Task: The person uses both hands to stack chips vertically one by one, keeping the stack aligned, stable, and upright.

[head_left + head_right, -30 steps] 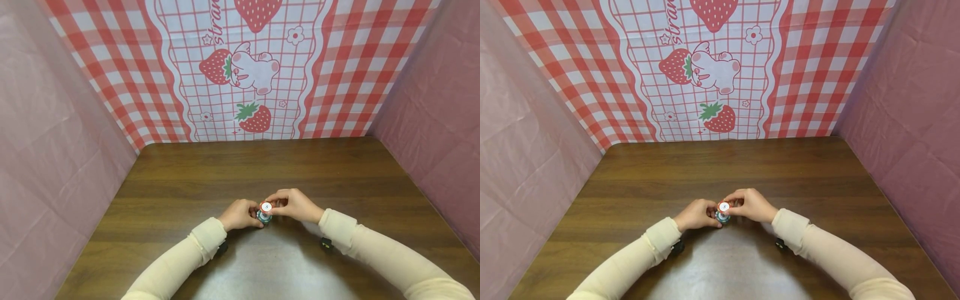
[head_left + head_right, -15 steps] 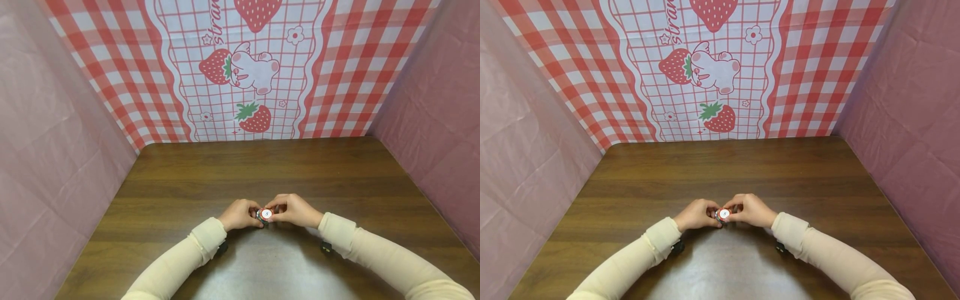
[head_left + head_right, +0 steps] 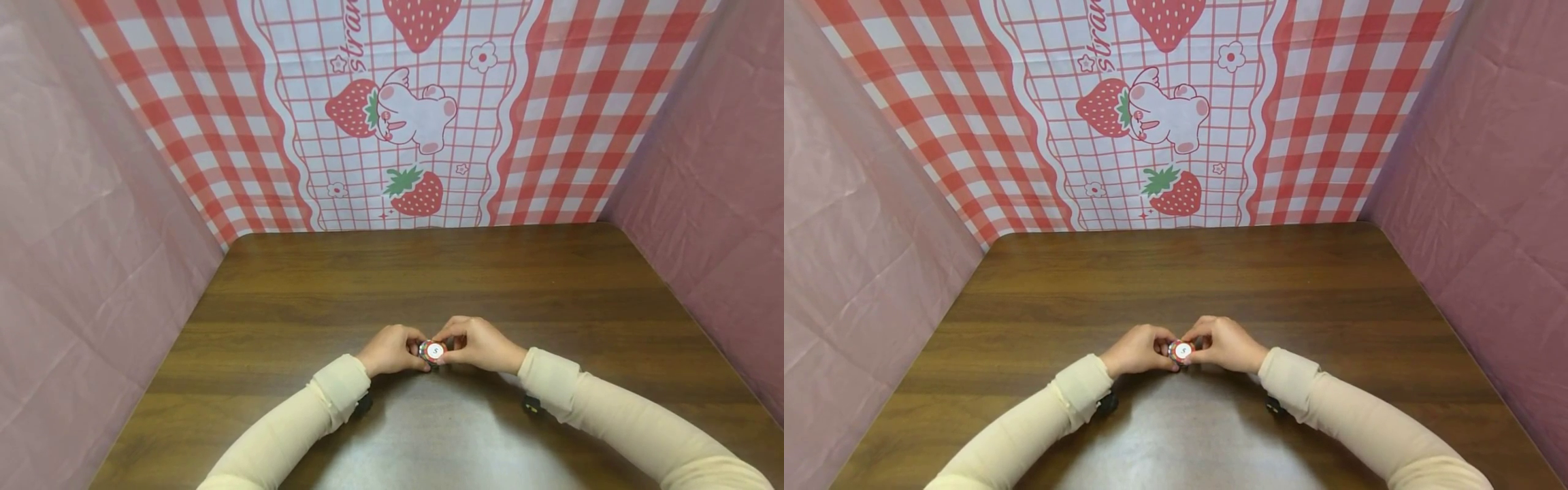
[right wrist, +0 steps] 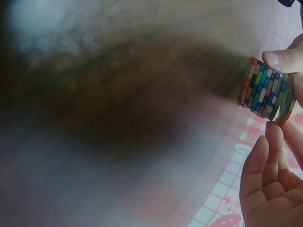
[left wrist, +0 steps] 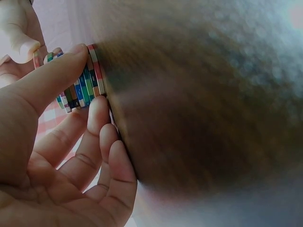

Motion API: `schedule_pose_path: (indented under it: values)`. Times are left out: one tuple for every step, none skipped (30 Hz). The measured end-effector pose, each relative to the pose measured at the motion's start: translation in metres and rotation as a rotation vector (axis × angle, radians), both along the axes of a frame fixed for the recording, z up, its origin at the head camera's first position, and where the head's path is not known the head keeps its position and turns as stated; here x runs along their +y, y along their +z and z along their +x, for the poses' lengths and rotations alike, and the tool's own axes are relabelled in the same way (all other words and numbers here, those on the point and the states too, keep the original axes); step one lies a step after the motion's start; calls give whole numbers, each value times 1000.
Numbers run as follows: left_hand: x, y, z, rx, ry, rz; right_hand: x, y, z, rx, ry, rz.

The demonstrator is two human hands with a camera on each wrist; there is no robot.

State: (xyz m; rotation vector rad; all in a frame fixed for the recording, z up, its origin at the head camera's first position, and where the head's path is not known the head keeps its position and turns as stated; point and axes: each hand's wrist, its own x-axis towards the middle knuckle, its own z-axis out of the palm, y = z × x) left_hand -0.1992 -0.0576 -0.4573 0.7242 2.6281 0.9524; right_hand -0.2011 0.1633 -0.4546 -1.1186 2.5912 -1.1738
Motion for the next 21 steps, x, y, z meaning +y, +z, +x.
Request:
schedule_pose_path:
  values:
    - [0,0,0,1,0,0,0,0,0,7,0,4]
    - [0,0,0,0,0,0,-1,0,0,13,-2,8]
    - [0,0,0,1,-1,-1,-1,-1,0,21,-1,11]
    - [0,0,0,0,0,-2,-1,-1,0,28,-1,14]
    - [0,0,0,0,1,-3,-1,-1,0,33,-2,18]
    - [0,0,0,0,1,-4,-2,0,0,38,-4,22]
    - [0,0,0,1,2,-6,-2,0,0,42,-5,27]
    - [0,0,0,0,2,-6,-3,1,0,45,-6,31]
    - [0,1,0,0,3,-7,-3,0,0,50,-6,35]
    - [0,1,0,-1,4,-7,-3,1,0,52,-7,41]
    - [0,1,0,-1,4,-6,-4,1,0,54,-8,47]
    - [0,1,-1,-1,4,-5,-4,1,-1,57,-8,51]
    - [0,1,-1,-1,3,-4,-4,0,-1,58,-7,54]
    - [0,1,-1,-1,2,-3,-4,0,-1,59,-7,56]
    - [0,1,-1,-1,1,-1,-4,0,-2,60,-7,59]
    - [0,1,-1,0,0,0,-4,0,-2,61,-9,62]
    - [0,1,-1,0,-1,0,-4,0,-2,63,-10,65]
    - [0,1,0,0,-2,0,-4,0,-2,64,-11,68]
    - [0,1,0,0,-2,0,-4,-1,-2,64,-12,71]
    - [0,1,0,-1,-3,0,-5,-1,-2,66,-13,75]
    - [0,1,0,-2,-3,0,-5,-1,-2,67,-15,80]
